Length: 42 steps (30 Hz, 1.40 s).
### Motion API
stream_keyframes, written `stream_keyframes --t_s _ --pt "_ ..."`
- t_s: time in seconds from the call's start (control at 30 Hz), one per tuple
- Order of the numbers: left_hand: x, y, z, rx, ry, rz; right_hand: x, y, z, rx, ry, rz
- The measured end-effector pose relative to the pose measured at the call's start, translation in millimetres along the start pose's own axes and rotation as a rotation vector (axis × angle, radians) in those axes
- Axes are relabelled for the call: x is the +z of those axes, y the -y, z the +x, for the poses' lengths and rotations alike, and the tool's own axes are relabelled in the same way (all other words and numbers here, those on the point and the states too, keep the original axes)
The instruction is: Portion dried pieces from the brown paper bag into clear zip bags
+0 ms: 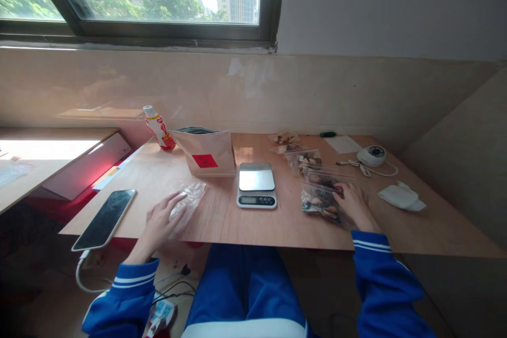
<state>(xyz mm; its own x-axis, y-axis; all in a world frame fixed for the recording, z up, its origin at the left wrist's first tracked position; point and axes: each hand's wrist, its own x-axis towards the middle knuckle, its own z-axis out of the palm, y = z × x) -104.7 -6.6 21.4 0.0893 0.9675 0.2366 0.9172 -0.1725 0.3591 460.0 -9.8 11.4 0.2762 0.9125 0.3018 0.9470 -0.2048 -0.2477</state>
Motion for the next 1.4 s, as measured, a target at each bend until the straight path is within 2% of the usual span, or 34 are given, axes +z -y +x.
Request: stream_keyframes --t_s 0.1,0.17,0.23,0.3,0.37,0.47,0.57,0.6,0.67,0.8,0.87,1.03,1.13,1.27,1.33,1.4 --pt "18.2 -1.6 0.4 -0.049 -0.007 0.043 -18.7 5.0 -5.2 0.048 0.156 -0.016" --pt "21.8 -0.4 0.8 -0.118 -0.085 0.068 -34.6 10.0 -12.6 0.022 0.213 0.084" --pt "17.6 -7.1 0.3 -0.147 -0.186 0.051 -52.9 19.0 -23.1 -0.007 0.199 0.173" --pt "8.2 -26.5 -2.9 -0.127 -0.263 -0.050 -73.0 35.8 -35.3 0.007 0.117 0.184" --pt "-2.3 -58.5 -10.2 -0.091 -0.268 -0.288 -92.7 62.9 -48.3 -0.015 0.095 0.216" --pt "-13.6 -118.6 -28.6 -0.078 -0.014 -0.774 -115.1 121.0 -66.6 -0.048 0.033 0.292" --pt "-16.4 -171.0 -48.6 -0.053 0.271 -1.114 -122.3 185.7 -81.9 -0.065 0.077 0.469" --pt "-15.4 -182.9 -53.4 -0.044 0.307 -1.211 -121.1 205.3 -86.2 -0.087 0.106 0.545" --pt "-10.8 -196.7 -59.0 -0.091 0.304 -1.385 -114.5 238.5 -93.9 -0.148 0.171 0.688" --pt "2.5 -191.6 -57.3 -0.346 0.132 -1.562 -92.8 278.8 -106.4 -0.229 0.226 0.878" --pt "7.3 -182.7 -54.2 -0.388 0.062 -1.561 -81.4 288.1 -111.2 -0.225 0.214 0.924" --pt "9.9 -168.5 -50.3 -0.315 -0.003 -1.428 -62.3 292.9 -117.3 -0.190 0.186 0.964" --pt "7.1 -164.9 -50.9 -0.263 -0.039 -1.330 -61.3 291.3 -118.5 -0.132 0.266 1.062" --pt "1.5 -162.6 -53.4 -0.161 0.000 -1.278 -64.8 292.4 -120.6 0.001 0.361 1.225" --pt "-1.4 -161.8 -56.5 -0.114 0.026 -1.275 -63.9 291.5 -119.3 0.055 0.291 1.243" --pt "-4.1 -159.9 -61.3 -0.067 0.067 -1.251 -61.1 286.7 -114.6 0.169 0.146 1.229"
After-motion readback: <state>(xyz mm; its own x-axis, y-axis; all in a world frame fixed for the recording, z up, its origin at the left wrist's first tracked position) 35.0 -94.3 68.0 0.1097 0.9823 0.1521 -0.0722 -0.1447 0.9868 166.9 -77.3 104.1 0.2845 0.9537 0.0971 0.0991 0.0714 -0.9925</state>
